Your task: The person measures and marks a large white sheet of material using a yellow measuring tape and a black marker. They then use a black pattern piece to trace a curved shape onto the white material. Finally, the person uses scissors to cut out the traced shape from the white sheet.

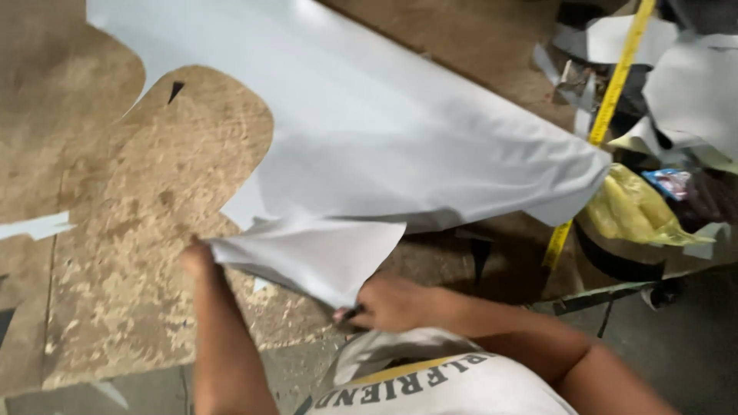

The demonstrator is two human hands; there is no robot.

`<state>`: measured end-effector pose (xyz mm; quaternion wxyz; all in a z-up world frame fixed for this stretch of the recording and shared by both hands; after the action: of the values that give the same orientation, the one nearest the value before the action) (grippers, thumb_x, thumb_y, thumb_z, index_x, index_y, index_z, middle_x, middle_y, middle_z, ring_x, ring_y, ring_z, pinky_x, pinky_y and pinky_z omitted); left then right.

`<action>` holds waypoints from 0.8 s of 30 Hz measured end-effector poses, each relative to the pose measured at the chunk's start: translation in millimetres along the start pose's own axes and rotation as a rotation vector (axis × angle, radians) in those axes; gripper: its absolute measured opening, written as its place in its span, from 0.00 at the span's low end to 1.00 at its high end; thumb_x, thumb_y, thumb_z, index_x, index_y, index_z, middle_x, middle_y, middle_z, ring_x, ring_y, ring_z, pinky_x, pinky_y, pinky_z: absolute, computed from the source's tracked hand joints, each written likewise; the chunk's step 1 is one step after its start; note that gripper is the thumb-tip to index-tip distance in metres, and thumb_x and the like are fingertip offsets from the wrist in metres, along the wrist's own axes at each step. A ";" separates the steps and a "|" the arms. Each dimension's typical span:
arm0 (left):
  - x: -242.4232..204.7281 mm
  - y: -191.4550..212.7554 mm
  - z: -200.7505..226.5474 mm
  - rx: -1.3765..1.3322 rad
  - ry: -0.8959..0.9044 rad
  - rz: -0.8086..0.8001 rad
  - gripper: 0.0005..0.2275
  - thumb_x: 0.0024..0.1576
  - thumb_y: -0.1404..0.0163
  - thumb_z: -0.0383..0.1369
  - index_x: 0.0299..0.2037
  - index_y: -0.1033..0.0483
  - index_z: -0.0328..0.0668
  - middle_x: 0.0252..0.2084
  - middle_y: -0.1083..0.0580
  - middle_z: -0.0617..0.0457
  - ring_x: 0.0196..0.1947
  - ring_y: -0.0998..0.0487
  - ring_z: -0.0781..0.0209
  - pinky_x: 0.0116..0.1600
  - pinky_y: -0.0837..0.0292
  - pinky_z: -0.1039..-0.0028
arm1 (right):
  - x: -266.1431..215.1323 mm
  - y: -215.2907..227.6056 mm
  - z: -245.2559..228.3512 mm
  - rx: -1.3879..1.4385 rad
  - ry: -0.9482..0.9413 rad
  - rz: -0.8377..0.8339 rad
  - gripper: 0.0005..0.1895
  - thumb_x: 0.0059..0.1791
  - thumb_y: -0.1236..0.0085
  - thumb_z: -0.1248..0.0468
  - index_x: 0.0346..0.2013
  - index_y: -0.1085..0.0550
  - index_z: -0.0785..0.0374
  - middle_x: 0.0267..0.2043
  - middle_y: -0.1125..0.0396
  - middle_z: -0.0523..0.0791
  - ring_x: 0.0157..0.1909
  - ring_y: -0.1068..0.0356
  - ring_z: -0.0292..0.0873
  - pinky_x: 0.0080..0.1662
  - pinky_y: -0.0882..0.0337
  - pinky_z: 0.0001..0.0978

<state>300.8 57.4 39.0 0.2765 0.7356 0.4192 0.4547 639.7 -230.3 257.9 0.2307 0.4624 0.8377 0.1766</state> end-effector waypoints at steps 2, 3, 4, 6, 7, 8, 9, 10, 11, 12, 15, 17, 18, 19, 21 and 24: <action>22.5 -17.0 -19.1 -0.131 0.126 -0.367 0.21 0.60 0.55 0.31 0.65 0.31 0.42 0.41 0.26 0.40 0.37 0.23 0.44 0.34 0.33 0.57 | -1.6 -5.8 -13.0 0.116 0.282 -0.005 0.15 0.59 0.52 0.59 0.31 0.32 0.65 0.25 0.38 0.45 0.23 0.38 0.40 0.29 0.32 0.23; 33.5 -9.6 -21.4 -0.137 0.125 -0.362 0.21 0.60 0.55 0.31 0.65 0.31 0.42 0.41 0.26 0.40 0.37 0.23 0.44 0.34 0.33 0.57 | -5.0 -5.9 -10.7 0.111 0.280 0.000 0.15 0.59 0.52 0.59 0.31 0.32 0.65 0.25 0.38 0.45 0.23 0.38 0.40 0.29 0.32 0.23; 34.3 -15.1 -27.7 -0.229 0.225 -0.645 0.25 0.60 0.55 0.32 0.70 0.38 0.46 0.52 0.27 0.39 0.48 0.23 0.41 0.45 0.30 0.56 | -7.9 -9.2 -7.0 0.082 0.248 -0.036 0.19 0.58 0.49 0.61 0.23 0.31 0.66 0.23 0.33 0.46 0.18 0.41 0.37 0.24 0.39 0.23; 29.7 -14.8 -27.7 -0.322 0.329 -0.926 0.30 0.59 0.55 0.34 0.75 0.44 0.51 0.63 0.27 0.38 0.58 0.23 0.38 0.56 0.26 0.54 | -12.1 -10.1 -2.7 0.050 0.217 -0.073 0.24 0.57 0.46 0.62 0.15 0.30 0.67 0.21 0.28 0.47 0.12 0.44 0.35 0.19 0.45 0.24; 28.2 -10.9 -23.2 -0.241 0.291 -0.924 0.40 0.51 0.42 0.38 0.76 0.48 0.51 0.59 0.24 0.41 0.57 0.21 0.44 0.54 0.25 0.60 | -14.0 -6.0 -3.7 0.024 0.257 -0.038 0.23 0.56 0.45 0.60 0.19 0.26 0.69 0.23 0.26 0.48 0.15 0.37 0.38 0.22 0.41 0.26; 29.1 -7.2 -16.9 -0.161 0.248 -0.919 0.52 0.43 0.29 0.42 0.76 0.52 0.50 0.55 0.20 0.44 0.56 0.20 0.49 0.51 0.24 0.67 | -16.0 -1.8 -4.6 -0.002 0.294 0.001 0.22 0.56 0.45 0.58 0.23 0.22 0.71 0.26 0.24 0.49 0.19 0.31 0.41 0.25 0.36 0.29; 25.2 -6.2 -13.9 -0.164 0.246 -0.915 0.52 0.43 0.29 0.42 0.76 0.52 0.50 0.55 0.20 0.44 0.56 0.20 0.49 0.51 0.24 0.67 | -20.4 3.1 -3.2 -0.005 0.293 0.005 0.22 0.56 0.45 0.58 0.23 0.22 0.71 0.26 0.24 0.49 0.19 0.31 0.41 0.25 0.36 0.29; 27.7 -2.1 -10.0 -0.167 0.268 -0.806 0.37 0.53 0.48 0.37 0.75 0.49 0.49 0.60 0.24 0.46 0.56 0.21 0.49 0.51 0.25 0.68 | -24.9 11.2 -0.8 0.006 0.289 0.040 0.26 0.57 0.51 0.53 0.20 0.28 0.67 0.20 0.33 0.47 0.19 0.35 0.42 0.27 0.37 0.32; 30.1 2.2 -6.1 -0.171 0.291 -0.697 0.25 0.64 0.66 0.32 0.74 0.47 0.48 0.65 0.28 0.47 0.57 0.22 0.50 0.51 0.25 0.68 | -29.3 19.3 1.5 0.016 0.287 0.074 0.31 0.59 0.57 0.48 0.16 0.34 0.63 0.15 0.42 0.44 0.19 0.38 0.44 0.29 0.37 0.35; 23.9 23.4 6.7 -0.177 0.286 -0.687 0.25 0.64 0.66 0.32 0.74 0.47 0.48 0.65 0.28 0.47 0.57 0.22 0.50 0.51 0.25 0.68 | -35.8 39.2 -5.9 0.010 0.286 0.085 0.31 0.59 0.57 0.48 0.16 0.34 0.63 0.15 0.42 0.44 0.19 0.38 0.44 0.29 0.37 0.35; -6.3 71.3 14.4 -1.141 0.936 -0.177 0.28 0.72 0.52 0.41 0.16 0.44 0.45 0.15 0.49 0.60 0.19 0.51 0.67 0.29 0.50 0.65 | -59.9 65.0 31.9 0.216 -0.386 -0.086 0.31 0.50 0.50 0.42 0.61 0.27 0.55 0.56 0.25 0.45 0.53 0.24 0.44 0.50 0.20 0.30; -10.3 59.5 48.5 -0.806 0.453 -0.995 0.19 0.70 0.67 0.45 0.63 0.30 0.51 0.44 0.26 0.31 0.38 0.22 0.38 0.42 0.31 0.52 | -68.3 80.7 59.7 0.341 -0.077 0.101 0.32 0.52 0.55 0.38 0.18 0.26 0.58 0.12 0.43 0.36 0.12 0.45 0.33 0.21 0.43 0.25; -9.8 68.4 55.4 -0.806 0.448 -0.996 0.19 0.70 0.67 0.45 0.63 0.30 0.51 0.44 0.26 0.31 0.38 0.22 0.38 0.42 0.31 0.52 | -68.3 80.0 61.0 0.343 -0.079 0.104 0.32 0.52 0.55 0.38 0.18 0.26 0.58 0.12 0.43 0.36 0.12 0.45 0.33 0.21 0.43 0.25; -11.3 76.7 61.1 -0.806 0.494 -1.024 0.22 0.70 0.69 0.49 0.55 0.26 0.44 0.42 0.24 0.32 0.36 0.22 0.37 0.42 0.29 0.52 | -68.7 78.8 63.8 0.306 -0.119 0.097 0.32 0.53 0.54 0.38 0.15 0.31 0.56 0.10 0.47 0.35 0.11 0.48 0.32 0.19 0.47 0.26; -7.0 53.8 66.9 -0.814 0.530 -1.046 0.28 0.71 0.71 0.53 0.47 0.22 0.38 0.40 0.23 0.32 0.35 0.22 0.36 0.41 0.28 0.52 | -66.7 78.1 59.0 0.263 -0.161 0.101 0.33 0.54 0.53 0.38 0.12 0.37 0.55 0.09 0.51 0.35 0.09 0.51 0.31 0.16 0.52 0.28; 11.7 -2.0 59.2 -0.654 0.308 -0.897 0.14 0.66 0.67 0.37 0.47 0.24 0.54 0.29 0.19 0.43 0.33 0.17 0.42 0.37 0.28 0.57 | -56.0 58.5 39.2 0.031 -0.098 -0.002 0.32 0.56 0.54 0.41 0.15 0.32 0.57 0.12 0.42 0.37 0.12 0.42 0.34 0.18 0.40 0.26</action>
<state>356.1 67.0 16.9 0.5913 0.2873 0.5632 0.5007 727.9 -245.2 267.6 0.2643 0.4733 0.8285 0.1407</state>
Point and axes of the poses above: each hand's wrist, its own x-axis towards the middle knuckle, its own y-axis out of the back of the hand, z = x × y, the point moved 5 cm from there along x, towards the middle knuckle
